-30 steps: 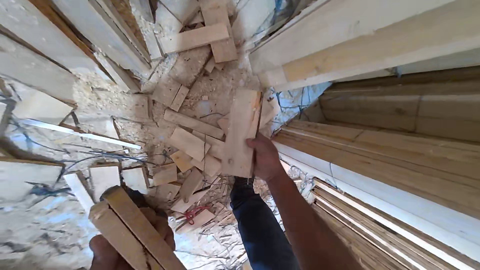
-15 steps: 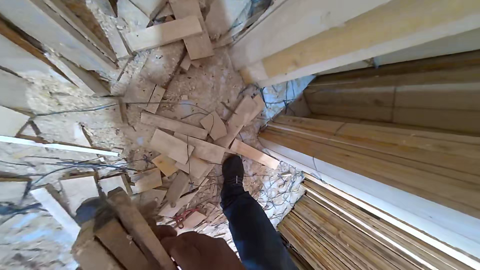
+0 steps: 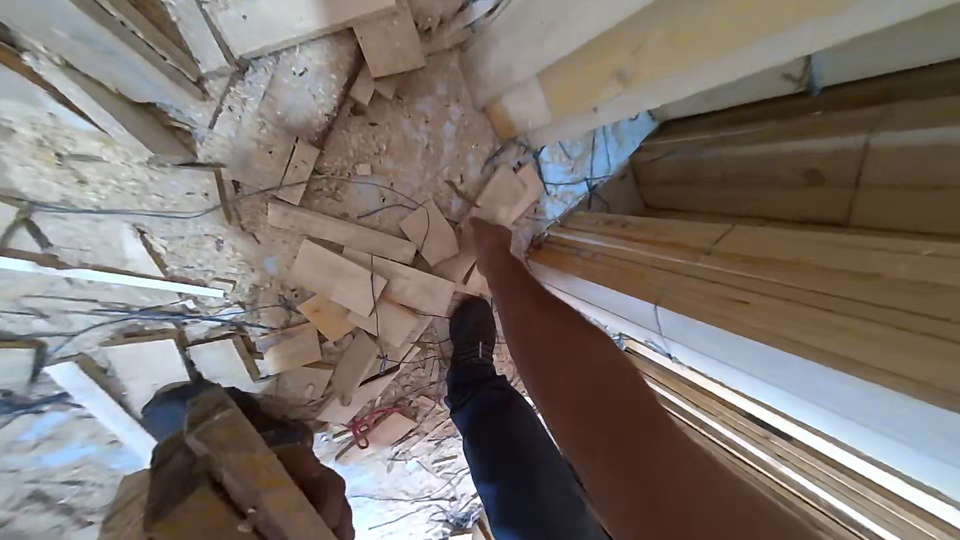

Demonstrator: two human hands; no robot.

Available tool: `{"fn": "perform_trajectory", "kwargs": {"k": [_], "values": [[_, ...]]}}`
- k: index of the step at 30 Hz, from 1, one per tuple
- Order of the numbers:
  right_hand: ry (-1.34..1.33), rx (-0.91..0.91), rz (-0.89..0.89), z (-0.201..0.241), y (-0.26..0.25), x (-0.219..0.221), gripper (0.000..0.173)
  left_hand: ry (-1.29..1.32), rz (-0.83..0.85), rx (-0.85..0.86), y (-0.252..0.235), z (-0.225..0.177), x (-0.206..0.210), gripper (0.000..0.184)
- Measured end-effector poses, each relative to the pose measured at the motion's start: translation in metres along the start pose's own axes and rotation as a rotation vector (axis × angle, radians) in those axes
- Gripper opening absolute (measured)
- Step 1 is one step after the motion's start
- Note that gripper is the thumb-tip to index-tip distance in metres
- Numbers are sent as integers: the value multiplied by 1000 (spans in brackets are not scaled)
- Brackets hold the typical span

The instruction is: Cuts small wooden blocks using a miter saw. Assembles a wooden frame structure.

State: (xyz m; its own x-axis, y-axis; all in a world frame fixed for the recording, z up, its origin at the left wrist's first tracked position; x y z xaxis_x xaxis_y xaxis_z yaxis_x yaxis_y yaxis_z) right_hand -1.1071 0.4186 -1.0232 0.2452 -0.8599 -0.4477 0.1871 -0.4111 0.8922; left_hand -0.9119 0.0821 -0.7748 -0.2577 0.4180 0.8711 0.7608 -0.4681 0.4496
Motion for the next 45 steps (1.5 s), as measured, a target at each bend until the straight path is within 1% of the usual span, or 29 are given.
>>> {"fn": "perform_trajectory", "kwargs": {"k": [2, 4, 7, 9, 10, 12, 14, 16, 17, 18, 19, 21, 23, 24, 25, 27, 30, 32, 33, 34, 36, 38, 39, 40, 41, 42, 43, 44, 45], "values": [[-38, -22, 50, 0, -9, 2, 64, -25, -20, -5, -3, -3, 6, 75], [-27, -129, 130, 6, 0, 5, 64, -35, -8, 3, -9, -4, 9, 73], [5, -387, 196, 20, 59, -4, 46, 31, 58, 15, -15, 0, 2, 80], [6, -502, 277, 8, 128, -14, 36, 37, 68, 29, -17, -4, 3, 81], [15, -538, 352, -4, 167, -16, 34, 29, 66, 45, -17, -7, 2, 80], [45, -563, 602, -46, 233, -8, 38, 19, 41, 69, -13, -13, 0, 78], [95, -623, 879, -77, 286, 7, 30, 51, 4, 101, 5, -16, -13, 76], [96, -686, 1101, -89, 320, 15, 26, 58, 7, 135, 25, -15, -32, 82], [62, -712, 1139, -99, 321, 13, 29, 49, 1, 146, 27, -17, -34, 83], [20, -715, 1114, -112, 313, 7, 32, 40, -8, 161, 25, -21, -33, 83], [-55, -651, 1018, -125, 296, -4, 30, 57, 0, 176, 16, -26, -26, 80], [-233, -472, 665, -149, 248, -30, 27, 116, 95, 236, -1, -36, -14, 72], [-340, -271, 360, -161, 195, -46, 34, 205, 230, 316, -10, -49, -4, 52], [-336, -180, 258, -163, 169, -52, 37, 269, 298, 369, -12, -55, 4, 40], [-321, -110, 189, -164, 146, -55, 39, 334, 312, 408, -11, -60, 10, 34], [-275, -38, 130, -154, 111, -53, 40, 423, 321, 444, -5, -67, 19, 31], [-95, 7, 93, -128, 88, -40, 28, 421, 352, 454, 5, -67, 28, 31], [264, 7, 6, -104, 87, -37, 21, 378, 377, 433, 10, -59, 29, 33], [500, -3, -43, -87, 89, -32, 24, 347, 386, 430, 12, -56, 29, 33], [641, -27, -68, -70, 99, -20, 30, 324, 398, 431, 14, -55, 28, 34], [788, -180, -41, -39, 115, 21, 39, 293, 429, 461, 16, -55, 23, 36], [852, -397, 116, -23, 128, 82, 33, 239, 465, 475, 25, -50, 7, 39], [876, -451, 233, -24, 131, 114, 31, 209, 451, 476, 34, -44, -7, 45], [910, -469, 338, -29, 131, 146, 34, 174, 377, 463, 46, -38, -25, 52], [911, -425, 409, -38, 130, 172, 41, 123, 221, 433, 55, -40, -35, 60], [876, -321, 433, -48, 127, 193, 54, 56, -12, 383, 61, -51, -34, 66], [857, -214, 411, -58, 124, 208, 69, -51, -268, 332, 67, -62, -32, 66], [840, -133, 364, -65, 122, 219, 81, -159, -514, 273, 74, -68, -35, 64], [822, -72, 311, -72, 120, 226, 90, -280, -746, 173, 82, -68, -44, 69]]}}
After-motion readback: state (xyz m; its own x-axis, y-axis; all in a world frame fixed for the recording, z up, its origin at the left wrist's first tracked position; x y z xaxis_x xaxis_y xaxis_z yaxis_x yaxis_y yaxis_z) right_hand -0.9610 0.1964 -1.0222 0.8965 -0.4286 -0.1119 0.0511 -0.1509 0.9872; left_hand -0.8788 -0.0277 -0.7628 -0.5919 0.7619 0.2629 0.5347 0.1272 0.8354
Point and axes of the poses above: each hand's wrist, its own y-axis away from the middle knuckle, its own x-axis out of the palm, z = x × y, the point moved 9 cm from there along -y, towards the middle knuckle, and after that the axes turned 15 degrees about z, right-handed, at the moved point
